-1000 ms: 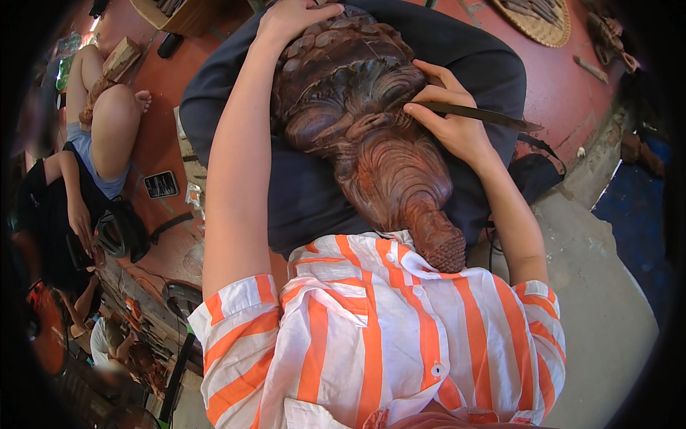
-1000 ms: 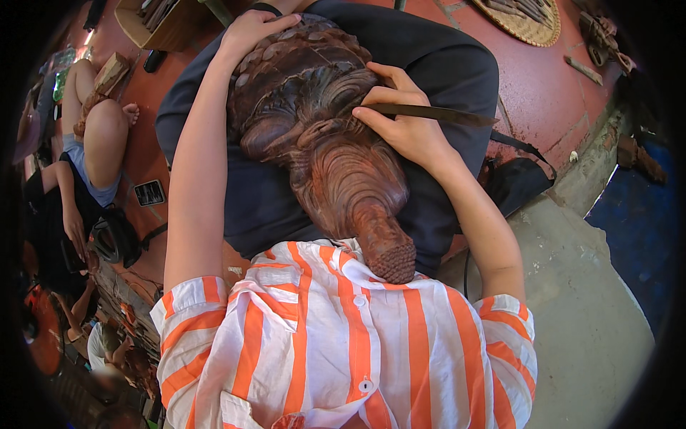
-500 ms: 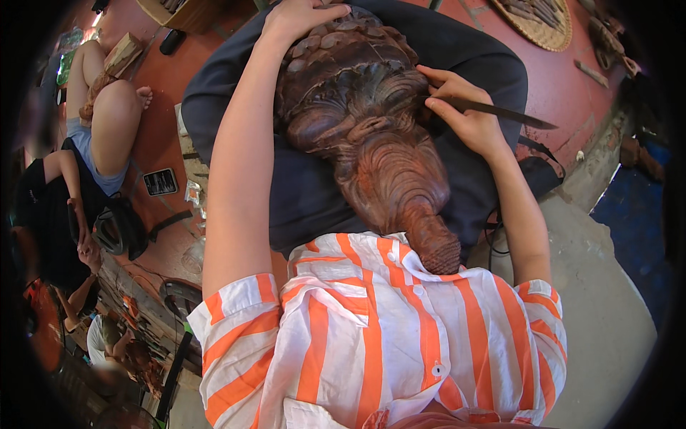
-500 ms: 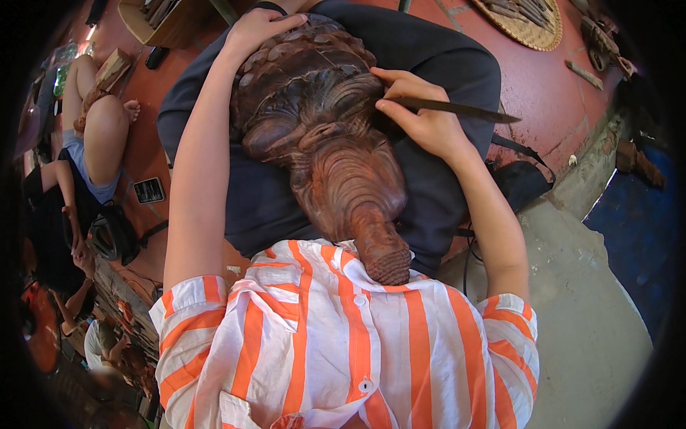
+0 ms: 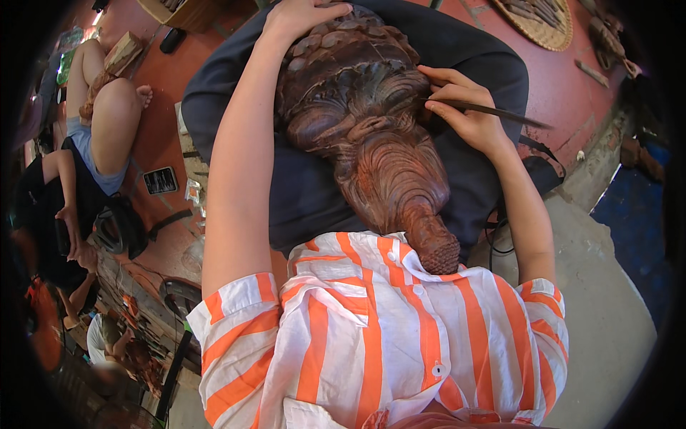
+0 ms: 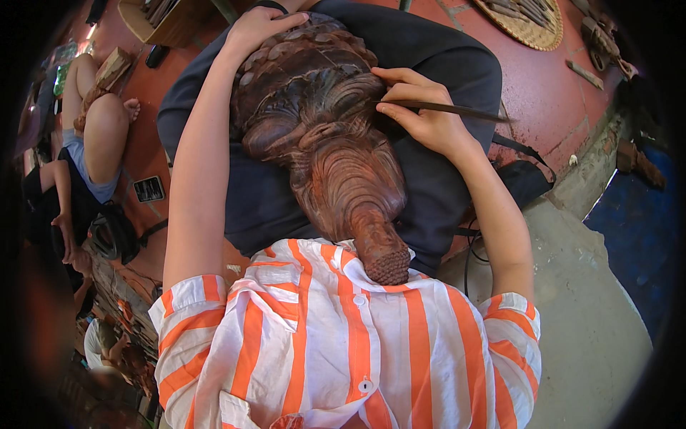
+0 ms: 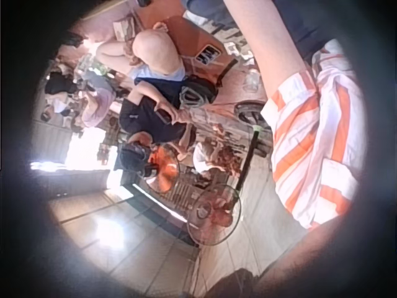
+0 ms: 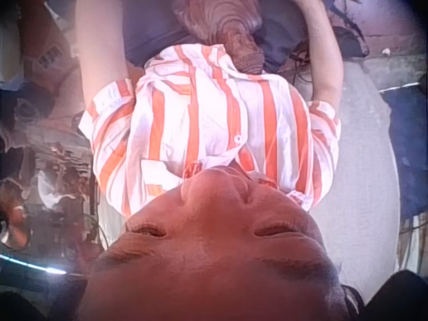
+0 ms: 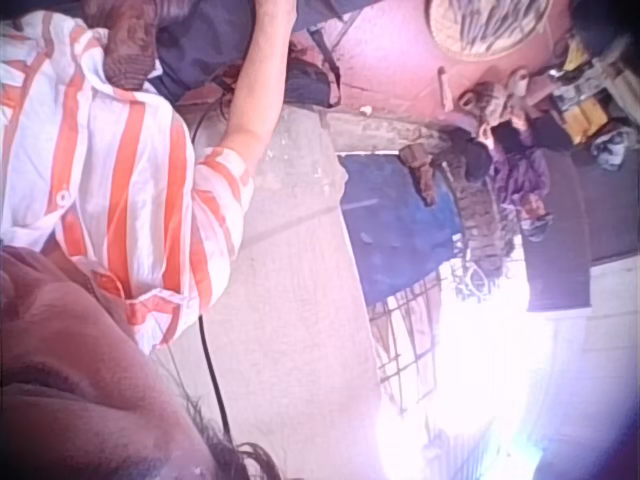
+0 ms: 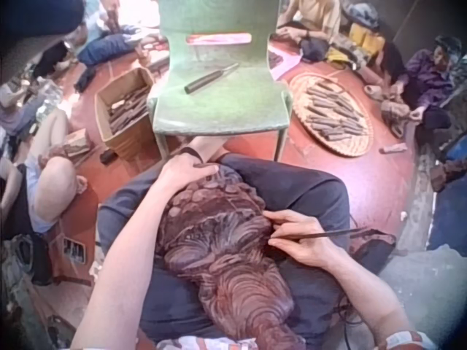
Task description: The person carves a large wooden sculpture resting on their lap using a small carving knife. They hold the piece steady with one hand while making precise cuts and scraping motions with the other, occasionally rotating the workpiece to access different areas.
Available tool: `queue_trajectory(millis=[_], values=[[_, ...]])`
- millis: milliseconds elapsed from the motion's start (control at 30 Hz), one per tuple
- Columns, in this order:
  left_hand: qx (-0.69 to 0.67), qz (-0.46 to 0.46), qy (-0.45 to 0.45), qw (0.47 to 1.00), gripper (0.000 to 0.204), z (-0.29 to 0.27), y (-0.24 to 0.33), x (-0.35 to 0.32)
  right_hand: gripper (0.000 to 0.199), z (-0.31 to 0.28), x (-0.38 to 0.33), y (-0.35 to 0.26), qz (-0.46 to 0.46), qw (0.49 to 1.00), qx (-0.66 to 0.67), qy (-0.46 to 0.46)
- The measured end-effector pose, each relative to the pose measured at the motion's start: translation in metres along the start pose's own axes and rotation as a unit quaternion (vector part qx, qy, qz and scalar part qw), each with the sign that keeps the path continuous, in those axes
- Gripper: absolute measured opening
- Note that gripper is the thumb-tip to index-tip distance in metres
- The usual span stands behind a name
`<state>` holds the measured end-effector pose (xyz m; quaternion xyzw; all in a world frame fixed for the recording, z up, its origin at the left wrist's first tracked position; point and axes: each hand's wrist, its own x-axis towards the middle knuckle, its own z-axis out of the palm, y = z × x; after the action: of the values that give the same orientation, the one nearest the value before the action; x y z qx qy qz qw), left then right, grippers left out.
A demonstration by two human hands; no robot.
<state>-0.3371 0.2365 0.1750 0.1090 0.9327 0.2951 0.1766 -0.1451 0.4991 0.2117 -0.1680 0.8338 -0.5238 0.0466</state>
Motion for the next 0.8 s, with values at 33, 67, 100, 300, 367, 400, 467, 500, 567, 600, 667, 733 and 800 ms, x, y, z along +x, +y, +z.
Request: queue_trajectory(millis=[33,67,100,300,367,400,467,500,567,600,667,733,800], values=[[0.001,-0.003,-0.001,1.0,0.069,0.0,0.001,-0.001,0.011,-0.002,0.001,0.0,0.002,1.0,0.009,-0.003],[0.002,-0.005,-0.001,1.0,0.069,-0.001,0.002,-0.001,0.012,-0.005,0.0,-0.002,0.044,0.998,0.034,-0.018],[0.003,0.0,0.003,1.0,0.069,0.0,0.0,-0.001,0.013,-0.001,-0.001,-0.005,0.038,0.999,0.028,-0.007],[0.012,0.014,0.02,1.0,0.07,0.005,-0.007,0.003,0.013,0.024,-0.003,-0.023,0.035,0.994,-0.103,0.026],[0.008,0.002,0.003,1.0,0.07,0.002,-0.002,0.001,0.013,0.025,-0.004,-0.022,0.035,0.994,-0.094,0.032],[0.003,0.009,0.008,1.0,0.07,0.002,-0.003,0.001,0.013,0.024,-0.004,-0.021,0.026,0.994,-0.096,0.034],[-0.008,0.023,0.017,1.0,0.07,0.001,-0.005,-0.001,0.014,0.022,-0.003,-0.018,0.012,0.996,-0.086,0.031],[-0.004,0.014,0.014,1.0,0.07,0.001,-0.004,-0.001,0.015,0.018,-0.002,-0.012,0.007,0.997,-0.073,0.027],[0.004,-0.004,0.008,1.0,0.069,0.0,0.0,-0.003,0.015,0.01,-0.001,-0.005,-0.007,0.998,-0.054,0.016],[0.001,-0.008,0.001,1.0,0.069,0.0,0.0,-0.002,0.015,0.007,-0.001,-0.003,-0.015,0.999,-0.047,0.009],[-0.005,-0.015,-0.014,1.0,0.068,0.0,0.002,0.0,0.015,0.003,0.001,-0.002,-0.021,0.999,-0.031,-0.002],[0.011,-0.003,-0.003,1.0,0.068,0.002,-0.004,0.001,0.014,0.001,0.001,-0.001,0.003,1.0,0.012,-0.008],[0.012,-0.002,0.0,1.0,0.069,0.003,-0.006,0.002,0.014,0.003,0.0,-0.001,0.012,1.0,0.02,-0.006]])
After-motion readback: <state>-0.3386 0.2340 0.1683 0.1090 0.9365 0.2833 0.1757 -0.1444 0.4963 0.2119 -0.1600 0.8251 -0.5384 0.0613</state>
